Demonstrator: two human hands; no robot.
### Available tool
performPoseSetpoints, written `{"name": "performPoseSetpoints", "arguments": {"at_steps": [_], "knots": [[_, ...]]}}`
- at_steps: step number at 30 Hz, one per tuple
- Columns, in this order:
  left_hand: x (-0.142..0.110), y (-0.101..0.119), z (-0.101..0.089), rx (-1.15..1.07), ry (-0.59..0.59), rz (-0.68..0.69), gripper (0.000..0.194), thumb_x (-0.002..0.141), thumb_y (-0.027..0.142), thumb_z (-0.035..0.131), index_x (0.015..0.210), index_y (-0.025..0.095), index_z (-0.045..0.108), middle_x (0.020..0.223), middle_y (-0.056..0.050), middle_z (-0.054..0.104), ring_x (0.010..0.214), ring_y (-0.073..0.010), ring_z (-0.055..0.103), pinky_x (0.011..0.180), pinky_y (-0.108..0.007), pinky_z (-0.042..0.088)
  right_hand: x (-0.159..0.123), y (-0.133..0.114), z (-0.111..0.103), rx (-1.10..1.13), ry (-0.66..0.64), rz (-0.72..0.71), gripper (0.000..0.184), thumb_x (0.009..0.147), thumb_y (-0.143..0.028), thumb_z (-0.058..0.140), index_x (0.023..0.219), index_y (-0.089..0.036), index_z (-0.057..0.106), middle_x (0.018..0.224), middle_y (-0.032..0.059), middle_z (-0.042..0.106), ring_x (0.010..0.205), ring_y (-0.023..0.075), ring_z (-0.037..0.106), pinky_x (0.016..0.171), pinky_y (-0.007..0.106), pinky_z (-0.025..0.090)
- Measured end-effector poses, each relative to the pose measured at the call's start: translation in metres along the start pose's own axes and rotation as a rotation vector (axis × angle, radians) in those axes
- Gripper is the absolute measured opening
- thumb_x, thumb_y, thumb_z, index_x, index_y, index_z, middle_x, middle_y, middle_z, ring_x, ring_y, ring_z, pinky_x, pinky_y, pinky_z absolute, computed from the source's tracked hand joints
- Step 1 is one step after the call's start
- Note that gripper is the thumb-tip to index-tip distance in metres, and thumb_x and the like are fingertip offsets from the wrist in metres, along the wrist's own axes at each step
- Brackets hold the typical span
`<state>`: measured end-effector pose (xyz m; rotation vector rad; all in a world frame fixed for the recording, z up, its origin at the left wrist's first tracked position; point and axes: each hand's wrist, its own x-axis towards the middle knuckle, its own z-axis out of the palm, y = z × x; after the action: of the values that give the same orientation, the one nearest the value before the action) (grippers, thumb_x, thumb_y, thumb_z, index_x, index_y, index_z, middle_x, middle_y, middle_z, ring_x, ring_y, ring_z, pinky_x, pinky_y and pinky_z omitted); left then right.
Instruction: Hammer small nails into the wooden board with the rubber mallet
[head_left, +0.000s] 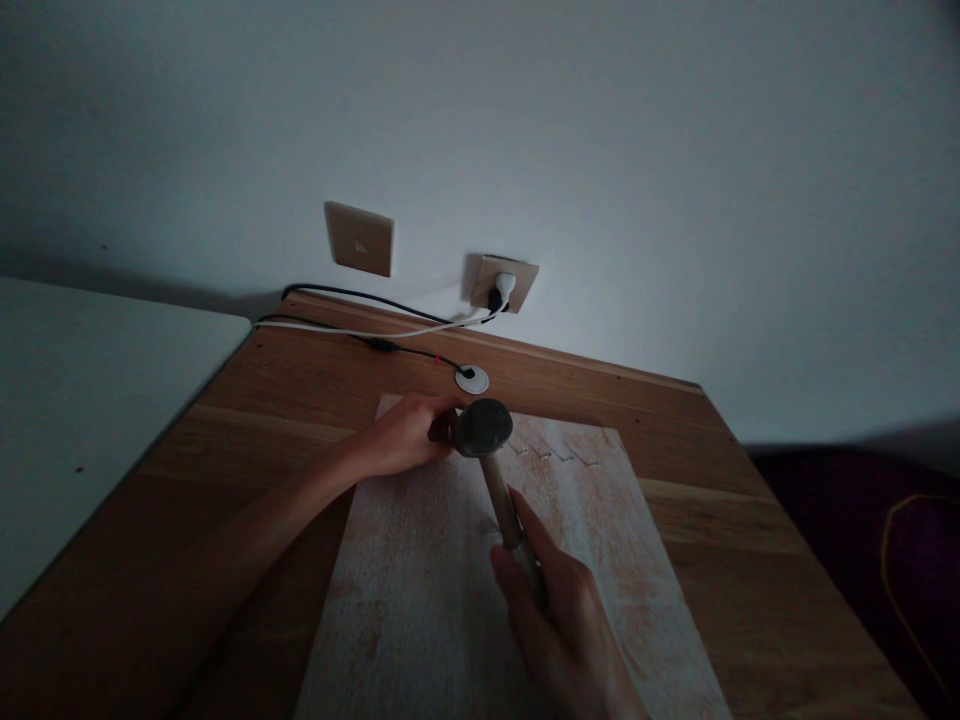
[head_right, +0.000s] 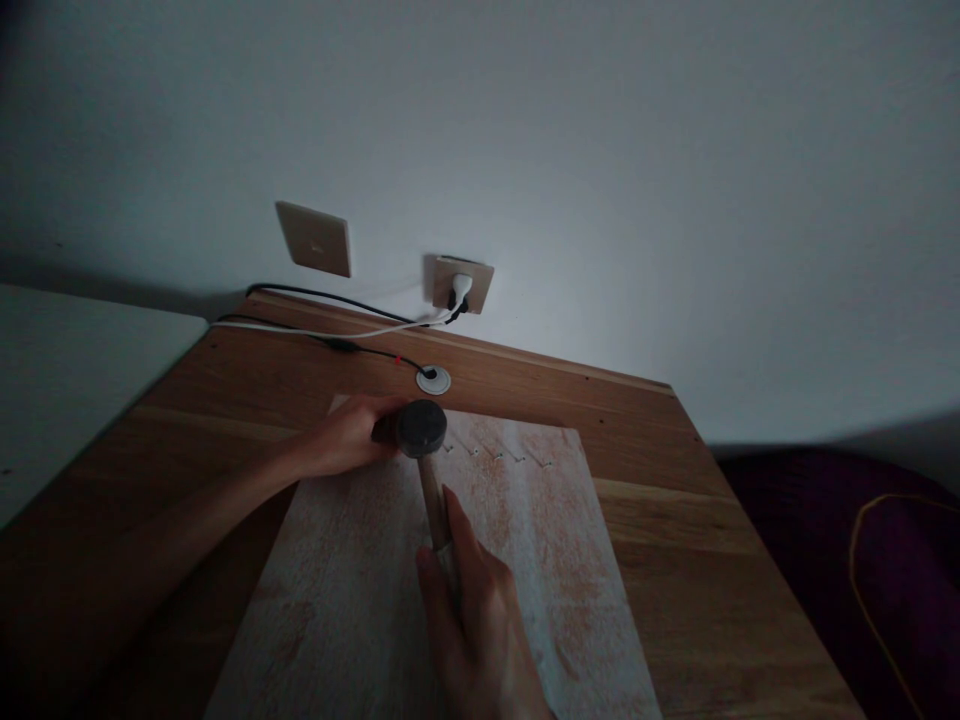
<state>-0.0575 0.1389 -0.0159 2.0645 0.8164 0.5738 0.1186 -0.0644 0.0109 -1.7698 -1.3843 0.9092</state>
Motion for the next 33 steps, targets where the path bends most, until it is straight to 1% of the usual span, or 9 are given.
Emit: {"name": "performPoseSetpoints", "arguments": {"at_steps": [2, 4, 8, 11, 15, 20, 24, 29, 33], "knots": [[0.0000, 0.0006, -0.0005, 0.012, -0.009, -0.013, 0.052, 0.077, 0.003, 0.068, 0.125, 0.024, 0.074, 0.091, 0.002, 0.078, 0.082, -0.0175, 0.071, 0.073, -0.025, 0.046, -0.0008, -0.0010, -0.0008, 0.009, 0.012, -0.015, 0.065, 0.107, -0.056, 0.052, 0.154, -0.012, 0.060, 0.129, 0.0165, 0.080, 0.118, 0.0288, 0.077, 0.100, 0.040, 0.061], [0.0000, 0.0015, -0.0007, 0.016, -0.013, -0.017, 0.050, 0.079, 0.005, 0.067, 0.125, 0.023, 0.073, 0.088, 0.002, 0.077, 0.078, -0.0165, 0.070, 0.071, -0.025, 0.045, -0.0008, -0.0007, -0.0013, -0.016, 0.022, -0.012, 0.065, 0.108, -0.057, 0.050, 0.155, -0.014, 0.059, 0.125, 0.0153, 0.081, 0.115, 0.0292, 0.077, 0.099, 0.042, 0.062], [0.0000, 0.0021, -0.0006, -0.004, -0.011, 0.001, 0.053, 0.078, 0.003, 0.065, 0.127, 0.023, 0.073, 0.086, 0.003, 0.077, 0.076, -0.0158, 0.070, 0.069, -0.024, 0.045, 0.0011, 0.0027, -0.0018, -0.102, 0.007, -0.001, 0.068, 0.107, -0.060, 0.048, 0.154, -0.012, 0.060, 0.085, 0.0082, 0.080, 0.077, 0.0258, 0.078, 0.082, 0.042, 0.066], [0.0001, 0.0011, -0.0003, -0.015, -0.007, 0.008, 0.053, 0.077, 0.003, 0.065, 0.125, 0.022, 0.073, 0.089, 0.002, 0.079, 0.078, -0.0162, 0.071, 0.069, -0.024, 0.045, 0.0019, 0.0052, -0.0019, -0.109, -0.011, 0.009, 0.068, 0.108, -0.058, 0.048, 0.156, -0.010, 0.058, 0.071, 0.0038, 0.073, 0.066, 0.0241, 0.074, 0.075, 0.040, 0.065], [0.0001, -0.0004, 0.0003, -0.013, -0.005, 0.013, 0.051, 0.077, 0.003, 0.066, 0.123, 0.023, 0.074, 0.090, 0.002, 0.079, 0.079, -0.0165, 0.072, 0.070, -0.024, 0.046, 0.0019, 0.0068, -0.0010, -0.098, -0.002, 0.003, 0.065, 0.108, -0.056, 0.049, 0.156, -0.014, 0.059, 0.082, 0.0069, 0.079, 0.073, 0.0258, 0.078, 0.069, 0.037, 0.065], [0.0002, 0.0002, 0.0002, -0.009, -0.004, 0.017, 0.049, 0.076, 0.000, 0.065, 0.119, 0.022, 0.074, 0.089, 0.002, 0.078, 0.078, -0.0157, 0.071, 0.070, -0.024, 0.046, 0.0019, 0.0070, 0.0023, -0.043, 0.041, -0.033, 0.064, 0.106, -0.055, 0.052, 0.153, -0.012, 0.062, 0.104, 0.0131, 0.082, 0.104, 0.0324, 0.080, 0.088, 0.042, 0.066], [0.0004, -0.0004, 0.0001, -0.018, -0.013, 0.026, 0.039, 0.078, 0.002, 0.066, 0.111, 0.021, 0.073, 0.089, 0.003, 0.078, 0.077, -0.0153, 0.070, 0.070, -0.024, 0.046, 0.0010, 0.0042, 0.0013, -0.027, 0.055, -0.043, 0.062, 0.107, -0.054, 0.052, 0.152, -0.013, 0.062, 0.112, 0.0141, 0.082, 0.106, 0.0299, 0.080, 0.093, 0.042, 0.065], [0.0006, 0.0000, -0.0003, -0.016, -0.021, 0.023, 0.036, 0.078, 0.001, 0.066, 0.107, 0.020, 0.074, 0.087, 0.003, 0.078, 0.076, -0.0153, 0.070, 0.069, -0.024, 0.046, 0.0007, 0.0007, -0.0010, -0.062, 0.018, -0.005, 0.066, 0.107, -0.058, 0.050, 0.154, -0.013, 0.061, 0.092, 0.0100, 0.081, 0.092, 0.0286, 0.081, 0.088, 0.042, 0.066], [0.0006, 0.0027, -0.0014, -0.006, -0.024, 0.008, 0.047, 0.077, 0.000, 0.065, 0.119, 0.021, 0.074, 0.090, 0.002, 0.079, 0.080, -0.0168, 0.072, 0.072, -0.025, 0.047, 0.0003, 0.0013, 0.0007, -0.008, 0.005, 0.024, 0.068, 0.107, -0.056, 0.051, 0.155, -0.009, 0.058, 0.116, 0.0161, 0.082, 0.110, 0.0302, 0.079, 0.096, 0.042, 0.063]]}}
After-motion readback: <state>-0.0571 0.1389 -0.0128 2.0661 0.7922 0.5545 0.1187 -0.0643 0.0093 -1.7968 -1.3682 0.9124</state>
